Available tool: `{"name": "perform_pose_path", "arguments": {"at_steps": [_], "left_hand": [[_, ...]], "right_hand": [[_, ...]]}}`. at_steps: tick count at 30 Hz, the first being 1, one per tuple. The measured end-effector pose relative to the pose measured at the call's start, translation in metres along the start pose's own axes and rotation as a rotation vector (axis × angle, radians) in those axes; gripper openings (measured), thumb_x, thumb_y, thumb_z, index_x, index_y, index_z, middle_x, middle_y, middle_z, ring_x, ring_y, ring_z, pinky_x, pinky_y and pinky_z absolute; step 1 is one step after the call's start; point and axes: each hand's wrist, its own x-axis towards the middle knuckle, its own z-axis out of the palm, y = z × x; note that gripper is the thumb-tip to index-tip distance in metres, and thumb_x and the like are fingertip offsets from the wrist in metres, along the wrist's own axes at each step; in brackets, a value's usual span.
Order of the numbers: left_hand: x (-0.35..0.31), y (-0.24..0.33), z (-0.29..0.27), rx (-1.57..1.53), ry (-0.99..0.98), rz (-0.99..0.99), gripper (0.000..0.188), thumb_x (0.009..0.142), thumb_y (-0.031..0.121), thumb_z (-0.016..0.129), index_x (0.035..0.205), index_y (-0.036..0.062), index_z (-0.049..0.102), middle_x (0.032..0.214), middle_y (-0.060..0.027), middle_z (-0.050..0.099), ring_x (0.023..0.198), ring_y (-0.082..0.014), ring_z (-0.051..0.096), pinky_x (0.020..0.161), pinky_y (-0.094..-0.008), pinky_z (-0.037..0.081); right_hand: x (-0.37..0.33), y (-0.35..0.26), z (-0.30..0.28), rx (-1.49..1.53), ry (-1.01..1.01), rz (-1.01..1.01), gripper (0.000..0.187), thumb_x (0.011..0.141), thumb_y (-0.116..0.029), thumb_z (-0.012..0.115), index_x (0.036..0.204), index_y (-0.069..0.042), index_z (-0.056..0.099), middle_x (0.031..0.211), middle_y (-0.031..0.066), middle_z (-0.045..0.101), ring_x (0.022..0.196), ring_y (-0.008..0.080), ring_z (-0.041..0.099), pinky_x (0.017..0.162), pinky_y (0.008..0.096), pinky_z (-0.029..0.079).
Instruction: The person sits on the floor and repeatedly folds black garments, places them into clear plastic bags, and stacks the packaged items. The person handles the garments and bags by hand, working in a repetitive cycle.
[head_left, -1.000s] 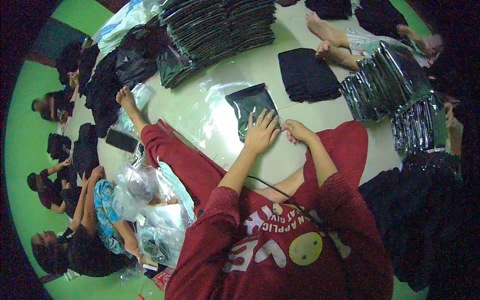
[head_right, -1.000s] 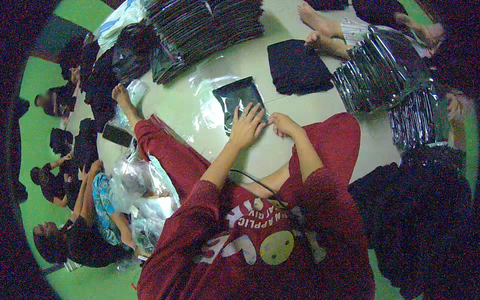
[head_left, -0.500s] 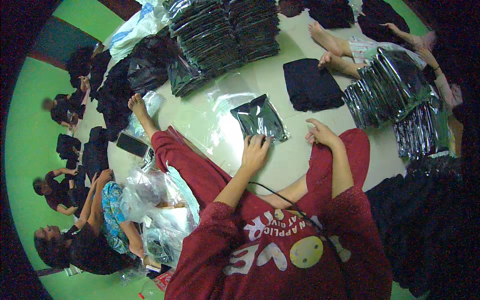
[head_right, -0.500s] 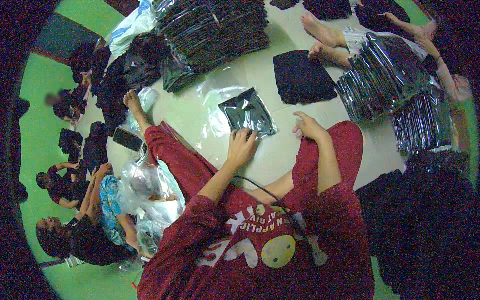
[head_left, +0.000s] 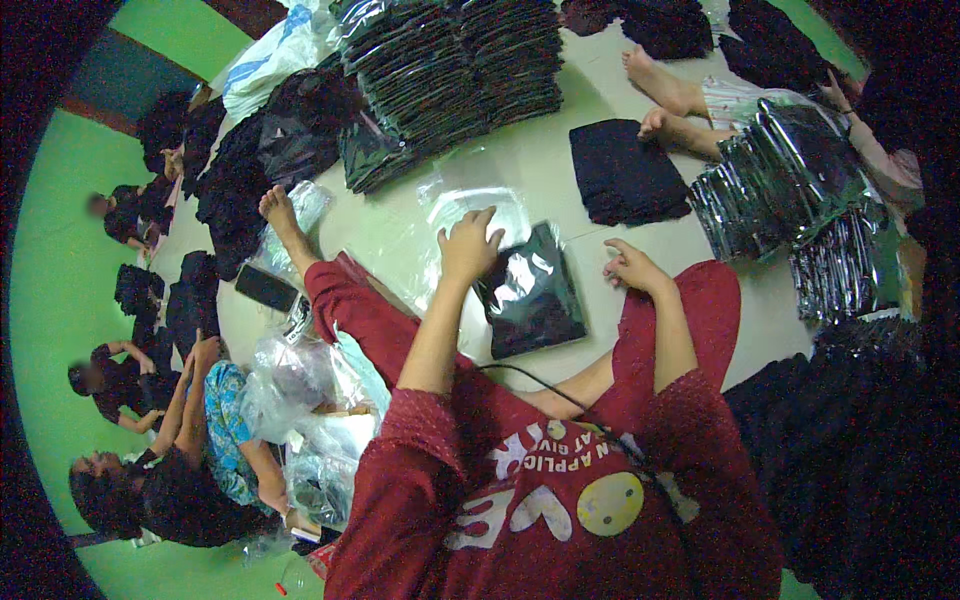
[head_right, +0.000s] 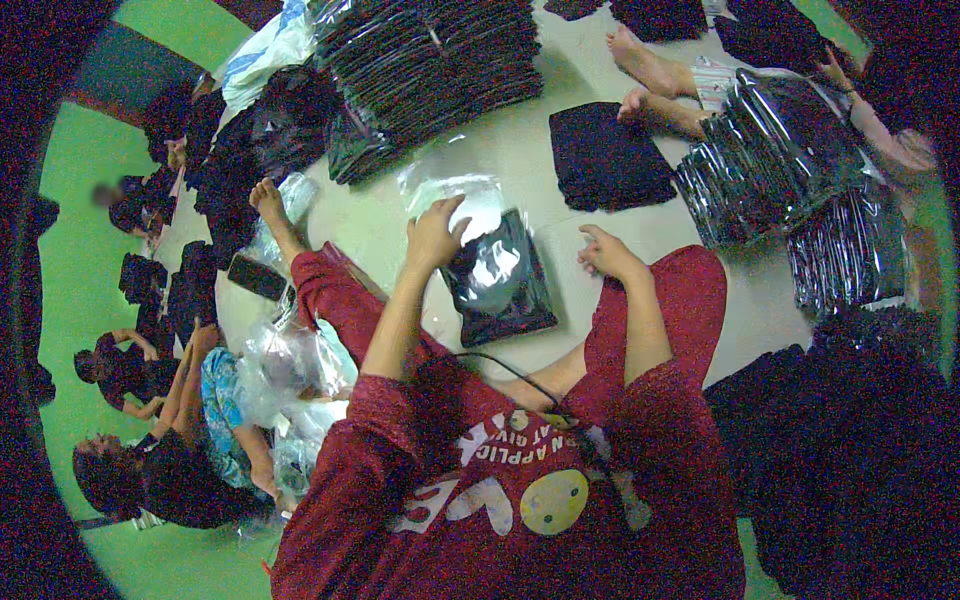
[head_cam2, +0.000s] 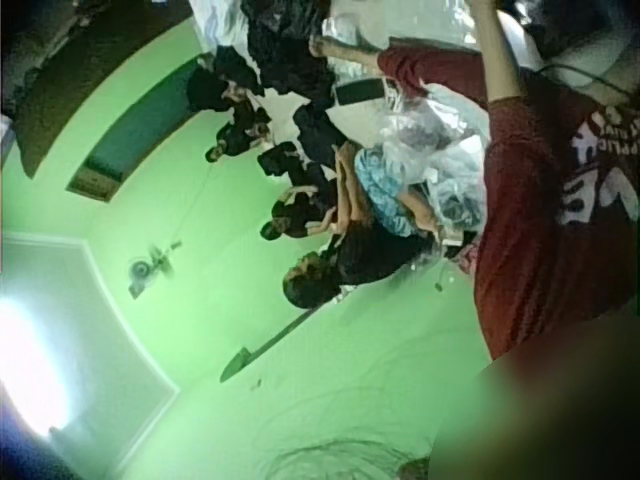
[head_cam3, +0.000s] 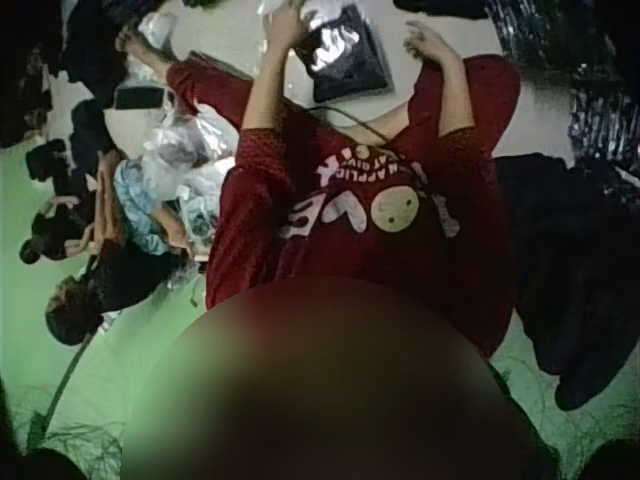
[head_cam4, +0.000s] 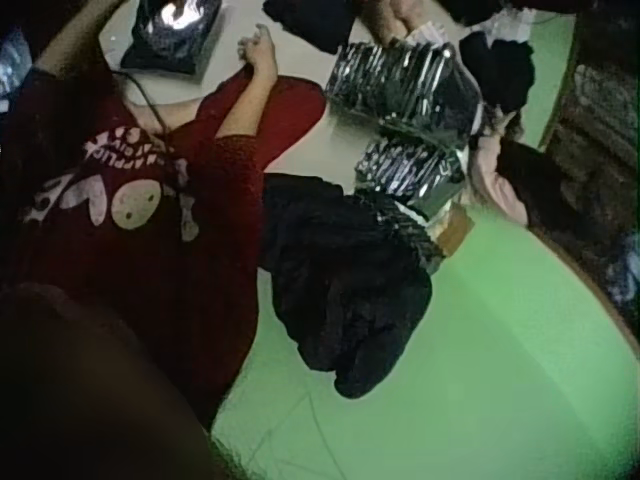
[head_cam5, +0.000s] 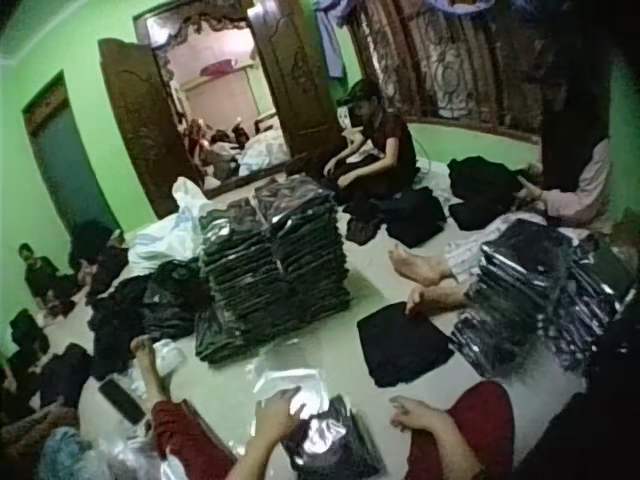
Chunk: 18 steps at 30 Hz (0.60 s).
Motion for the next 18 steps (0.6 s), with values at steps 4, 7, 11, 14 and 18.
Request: {"name": "perform_pose_path", "arguments": {"at_steps": [4, 7, 11, 14, 18], "left_hand": [[-0.050, 0.038, 0.079, 0.063, 0.269, 0.059, 0.064, 0.080, 0.049, 0.048, 0.131, 0.0139, 0.035, 0.136, -0.0180, 0.029, 0.124, -0.0357, 0.028, 0.093, -0.0641, 0.016], [-0.091, 0.045, 0.111, 0.094, 0.172, 0.162, 0.071, 0.077, 0.057, 0.046, 0.134, 0.0175, 0.030, 0.141, -0.0154, 0.017, 0.129, -0.0347, 0.015, 0.095, -0.0651, 0.009], [-0.097, 0.041, 0.123, 0.091, 0.094, 0.151, 0.074, 0.076, 0.059, 0.044, 0.136, 0.0198, 0.026, 0.143, -0.0145, 0.013, 0.132, -0.0329, 0.009, 0.096, -0.0641, 0.003], [-0.087, 0.040, 0.117, 0.102, 0.043, 0.137, 0.076, 0.076, 0.060, 0.043, 0.137, 0.0193, 0.024, 0.144, -0.0144, 0.009, 0.133, -0.0317, 0.006, 0.096, -0.0640, 0.004], [-0.084, 0.042, 0.103, 0.073, -0.053, 0.133, 0.079, 0.075, 0.063, 0.043, 0.137, 0.0192, 0.021, 0.144, -0.0152, 0.007, 0.133, -0.0304, 0.005, 0.096, -0.0646, 0.007]], "right_hand": [[-0.001, 0.002, -0.005, -0.056, 0.027, 0.020, 0.046, 0.083, -0.003, 0.047, 0.127, -0.007, 0.034, 0.079, 0.0084, 0.059, 0.063, 0.0124, 0.055, 0.057, 0.0259, 0.046], [0.008, 0.003, -0.001, -0.079, 0.027, -0.038, 0.046, 0.083, -0.004, 0.047, 0.127, -0.005, 0.033, 0.079, 0.0088, 0.059, 0.063, 0.0127, 0.055, 0.058, 0.0265, 0.047], [0.015, 0.000, 0.020, -0.119, -0.003, -0.034, 0.045, 0.082, -0.001, 0.044, 0.126, -0.006, 0.036, 0.081, 0.0099, 0.060, 0.065, 0.0127, 0.056, 0.060, 0.0261, 0.047], [0.010, -0.011, 0.037, -0.156, -0.091, -0.103, 0.044, 0.082, -0.001, 0.045, 0.125, -0.007, 0.038, 0.082, 0.0093, 0.061, 0.065, 0.0119, 0.056, 0.063, 0.0256, 0.047], [-0.011, -0.024, 0.040, -0.013, -0.041, -0.275, 0.039, 0.084, -0.002, 0.043, 0.123, -0.008, 0.041, 0.083, 0.0076, 0.061, 0.067, 0.0106, 0.055, 0.065, 0.0250, 0.046]]}}
